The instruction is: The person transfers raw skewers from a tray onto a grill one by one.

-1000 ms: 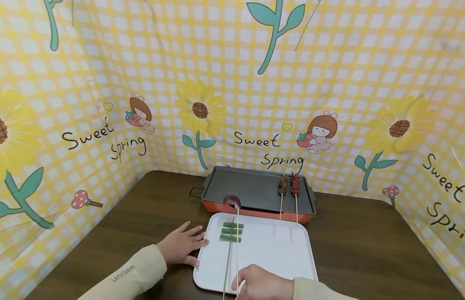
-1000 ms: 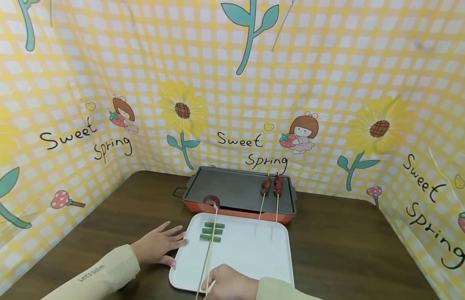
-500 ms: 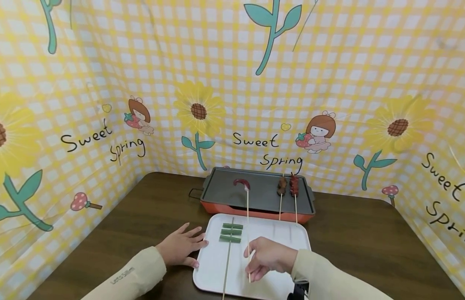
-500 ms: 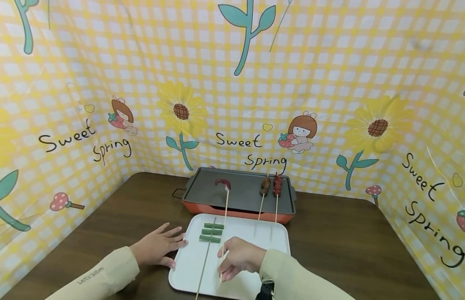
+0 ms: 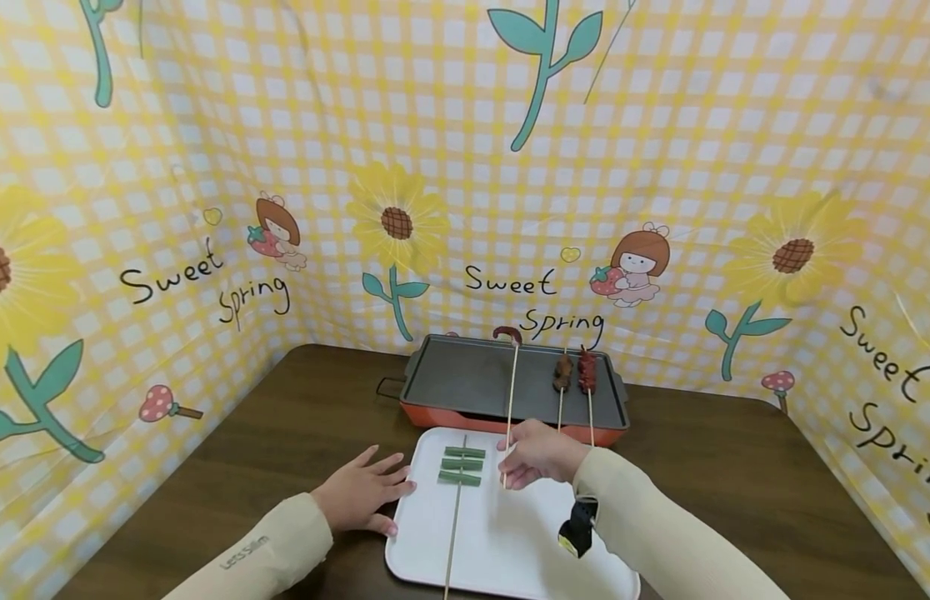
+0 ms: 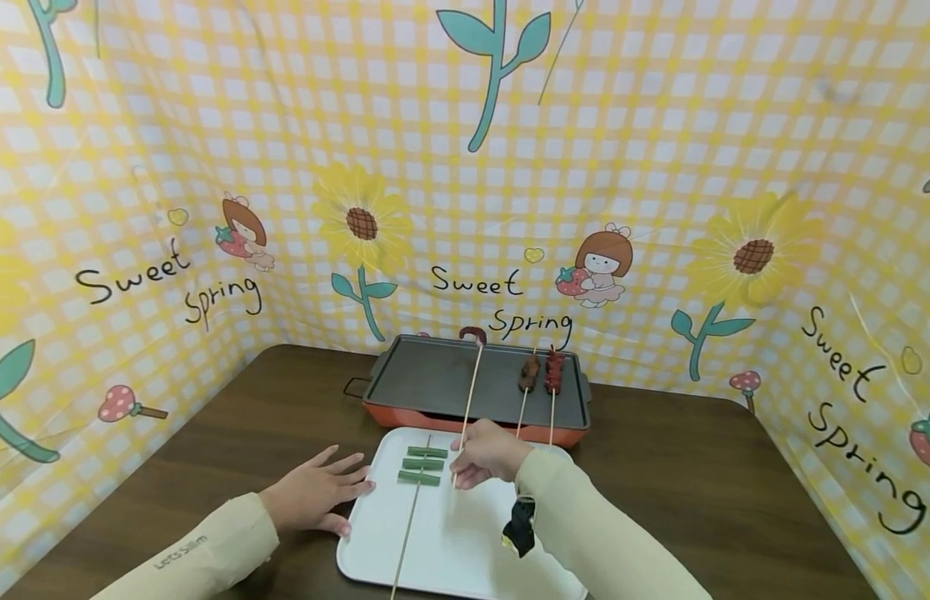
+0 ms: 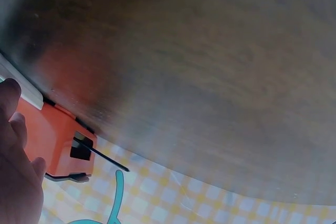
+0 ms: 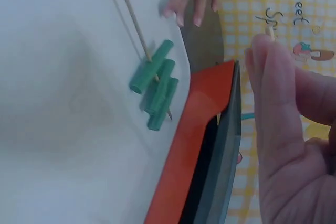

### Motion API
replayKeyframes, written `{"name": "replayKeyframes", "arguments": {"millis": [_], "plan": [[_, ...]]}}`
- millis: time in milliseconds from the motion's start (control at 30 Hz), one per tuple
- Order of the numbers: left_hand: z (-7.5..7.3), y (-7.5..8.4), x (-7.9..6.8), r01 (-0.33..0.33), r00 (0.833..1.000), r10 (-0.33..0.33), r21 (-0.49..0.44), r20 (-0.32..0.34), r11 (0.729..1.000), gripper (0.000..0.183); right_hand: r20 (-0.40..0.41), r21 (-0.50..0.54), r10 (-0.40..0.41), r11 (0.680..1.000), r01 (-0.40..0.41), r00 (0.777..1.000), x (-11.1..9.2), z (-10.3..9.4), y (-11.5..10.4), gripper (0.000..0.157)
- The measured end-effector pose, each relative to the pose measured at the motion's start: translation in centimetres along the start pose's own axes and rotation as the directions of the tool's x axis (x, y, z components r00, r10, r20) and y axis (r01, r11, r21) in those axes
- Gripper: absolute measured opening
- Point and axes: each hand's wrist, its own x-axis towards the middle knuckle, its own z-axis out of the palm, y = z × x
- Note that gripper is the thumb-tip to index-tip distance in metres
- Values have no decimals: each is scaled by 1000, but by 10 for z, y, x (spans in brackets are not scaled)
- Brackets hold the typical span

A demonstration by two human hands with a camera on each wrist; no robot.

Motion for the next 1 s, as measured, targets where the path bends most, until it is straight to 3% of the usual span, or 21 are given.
{"name": "replayKeyframes", "arguments": {"millis": [433,1000], "plan": [[3,0,0,5,1000,-5,2,-1,1000,71,-120,65,-11,998,19,993,21,-16,5,25],[-1,0,-1,12,1000,-12,-9,-1,1000,69,-139,133,56,990,-37,989,24,-21,15,27]]}}
